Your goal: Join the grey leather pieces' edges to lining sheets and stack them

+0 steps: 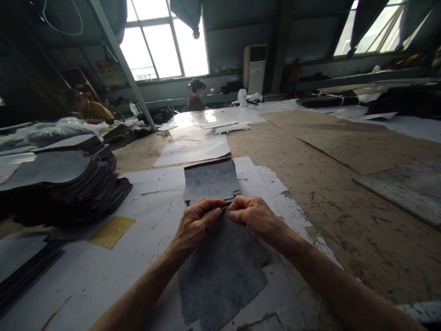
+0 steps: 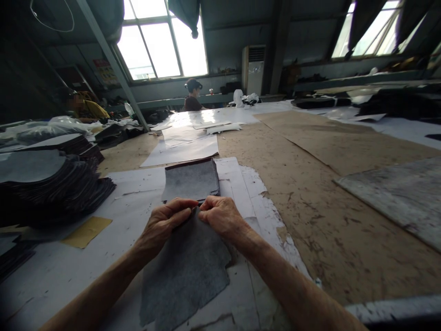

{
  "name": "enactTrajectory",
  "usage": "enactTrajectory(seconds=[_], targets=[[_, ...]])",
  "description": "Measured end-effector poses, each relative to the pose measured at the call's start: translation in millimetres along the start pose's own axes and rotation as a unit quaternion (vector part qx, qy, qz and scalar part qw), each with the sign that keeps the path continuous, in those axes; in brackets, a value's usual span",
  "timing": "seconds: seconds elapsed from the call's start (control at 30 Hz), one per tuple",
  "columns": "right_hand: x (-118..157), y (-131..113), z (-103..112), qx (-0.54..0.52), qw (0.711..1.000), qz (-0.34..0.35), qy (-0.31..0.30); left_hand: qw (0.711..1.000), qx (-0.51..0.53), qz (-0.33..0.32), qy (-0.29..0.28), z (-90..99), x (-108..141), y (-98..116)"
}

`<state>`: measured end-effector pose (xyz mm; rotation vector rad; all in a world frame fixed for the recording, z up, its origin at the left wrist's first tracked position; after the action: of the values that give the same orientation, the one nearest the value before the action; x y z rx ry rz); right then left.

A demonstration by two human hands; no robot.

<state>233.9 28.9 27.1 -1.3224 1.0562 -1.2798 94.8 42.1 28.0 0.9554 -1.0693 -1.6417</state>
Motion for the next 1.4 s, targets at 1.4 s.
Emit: enactTrajectory(seconds=[1.4], targets=[[7.1, -7.8, -4.8, 0.022, 1.000, -0.006, -0.015, 0.997, 0.050, 0.051, 0.021, -4.6, 4.7, -2.1]])
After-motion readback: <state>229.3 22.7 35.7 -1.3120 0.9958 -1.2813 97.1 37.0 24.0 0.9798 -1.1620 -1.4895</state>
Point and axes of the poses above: each hand's wrist, its own x-axis away from the middle knuckle, its own z-axis out of the back of the hand, y = z × x, the point moved 6 cm from there along -x, towards the middle knuckle, and after that the axes turned 8 degrees about -x, right-handed, at the moved point
